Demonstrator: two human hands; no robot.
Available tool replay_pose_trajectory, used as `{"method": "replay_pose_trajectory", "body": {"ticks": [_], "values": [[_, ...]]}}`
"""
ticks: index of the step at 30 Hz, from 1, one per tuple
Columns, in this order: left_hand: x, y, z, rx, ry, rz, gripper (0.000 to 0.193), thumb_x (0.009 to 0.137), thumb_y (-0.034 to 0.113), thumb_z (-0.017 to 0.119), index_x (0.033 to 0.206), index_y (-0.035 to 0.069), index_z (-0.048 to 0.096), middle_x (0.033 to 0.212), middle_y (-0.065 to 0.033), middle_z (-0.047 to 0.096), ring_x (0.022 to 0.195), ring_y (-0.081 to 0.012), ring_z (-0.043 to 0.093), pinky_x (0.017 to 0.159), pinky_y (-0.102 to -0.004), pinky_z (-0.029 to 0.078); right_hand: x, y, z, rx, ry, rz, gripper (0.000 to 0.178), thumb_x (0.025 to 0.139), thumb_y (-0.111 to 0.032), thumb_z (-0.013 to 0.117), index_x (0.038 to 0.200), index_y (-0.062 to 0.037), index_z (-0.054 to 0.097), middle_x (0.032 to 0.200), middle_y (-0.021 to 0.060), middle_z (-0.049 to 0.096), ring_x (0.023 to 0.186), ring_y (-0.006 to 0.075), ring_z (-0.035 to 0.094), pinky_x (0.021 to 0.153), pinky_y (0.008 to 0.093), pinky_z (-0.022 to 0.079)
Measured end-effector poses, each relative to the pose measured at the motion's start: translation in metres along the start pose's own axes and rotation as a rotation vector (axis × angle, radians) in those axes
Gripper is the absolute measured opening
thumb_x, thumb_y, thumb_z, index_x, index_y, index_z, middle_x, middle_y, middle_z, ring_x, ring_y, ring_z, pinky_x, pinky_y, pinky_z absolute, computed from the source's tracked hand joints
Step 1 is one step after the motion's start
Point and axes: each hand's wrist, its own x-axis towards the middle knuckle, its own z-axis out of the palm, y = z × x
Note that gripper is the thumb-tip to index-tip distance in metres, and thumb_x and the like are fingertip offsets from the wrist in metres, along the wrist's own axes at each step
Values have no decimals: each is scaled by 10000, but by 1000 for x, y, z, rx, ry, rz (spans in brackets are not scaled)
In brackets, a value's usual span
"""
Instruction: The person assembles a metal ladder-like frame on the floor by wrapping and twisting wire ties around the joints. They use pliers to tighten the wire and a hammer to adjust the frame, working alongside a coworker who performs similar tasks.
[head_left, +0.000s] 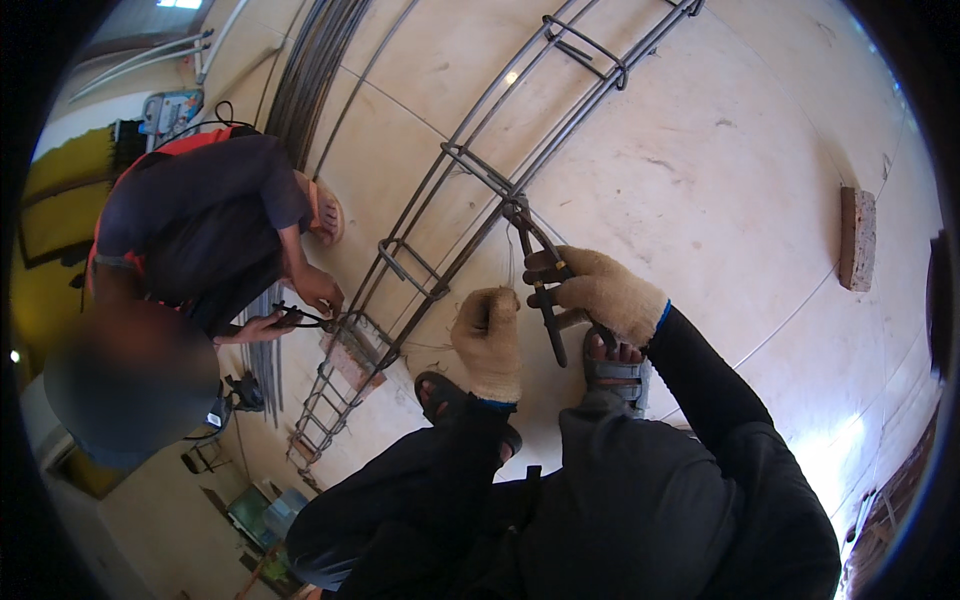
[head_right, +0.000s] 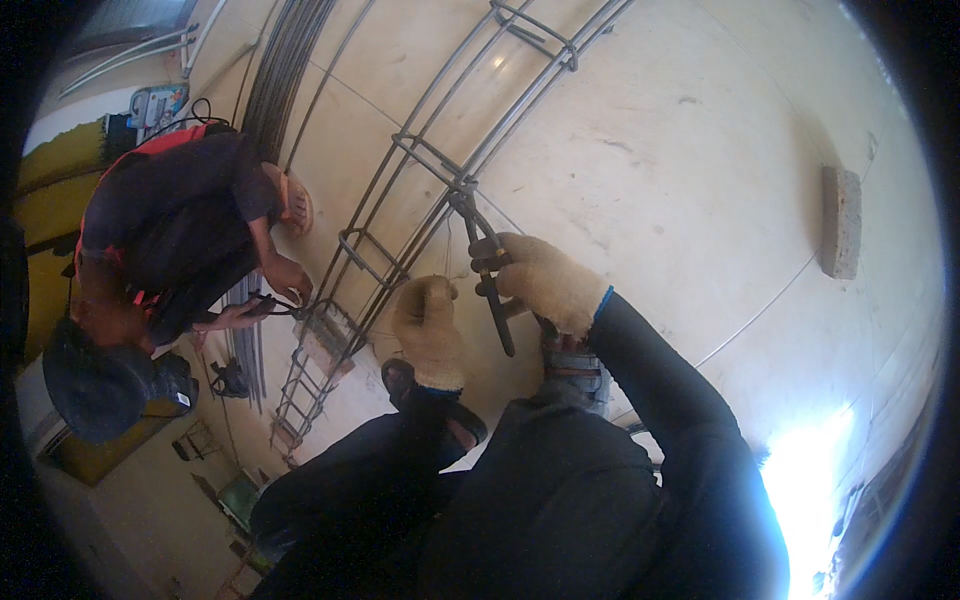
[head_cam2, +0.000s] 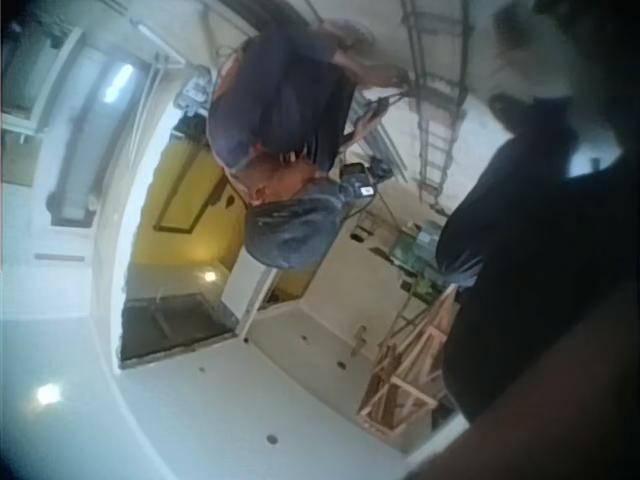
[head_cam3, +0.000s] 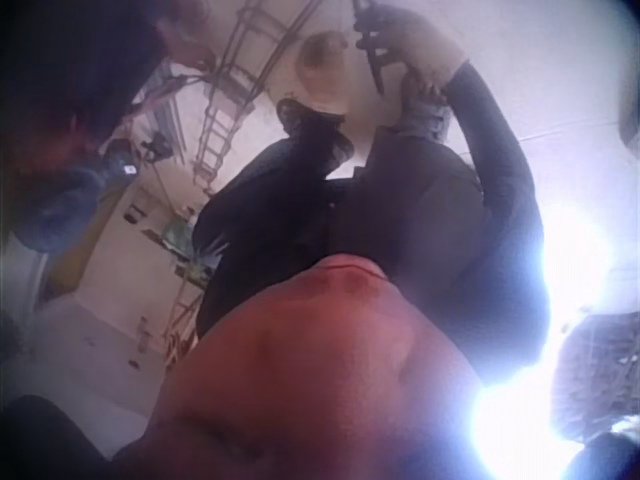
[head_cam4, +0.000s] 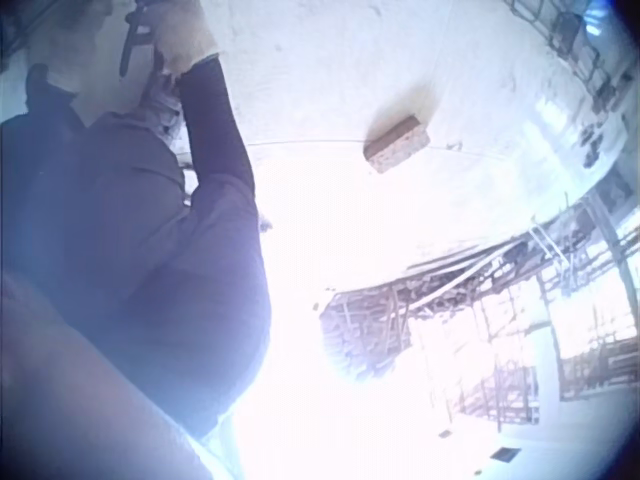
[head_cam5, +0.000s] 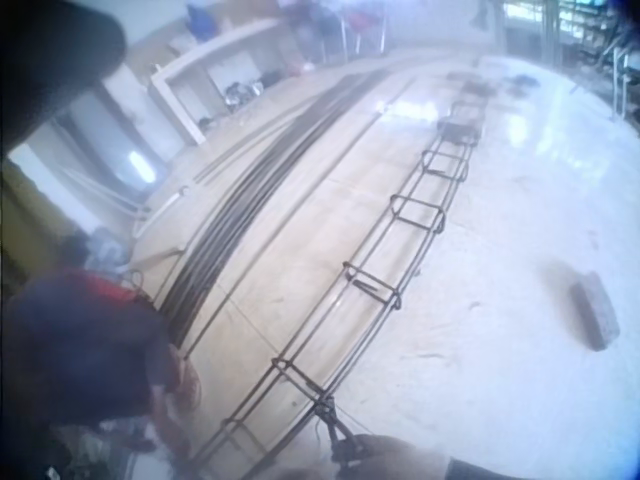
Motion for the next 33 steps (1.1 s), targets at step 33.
{"method": "replay_pose_trajectory", "body": {"ticks": [33], "values": [[26, -20, 13, -329, -406, -599, 477, 1098, 494, 540, 1070, 43, 692, 850, 4, 627, 720, -99, 534, 639, -291, 453, 10, 11, 9, -155, 207, 36, 247, 1056, -166, 556, 1204, 27, 597, 992, 174, 692, 790, 267, 711, 707, 388, 599]]}}
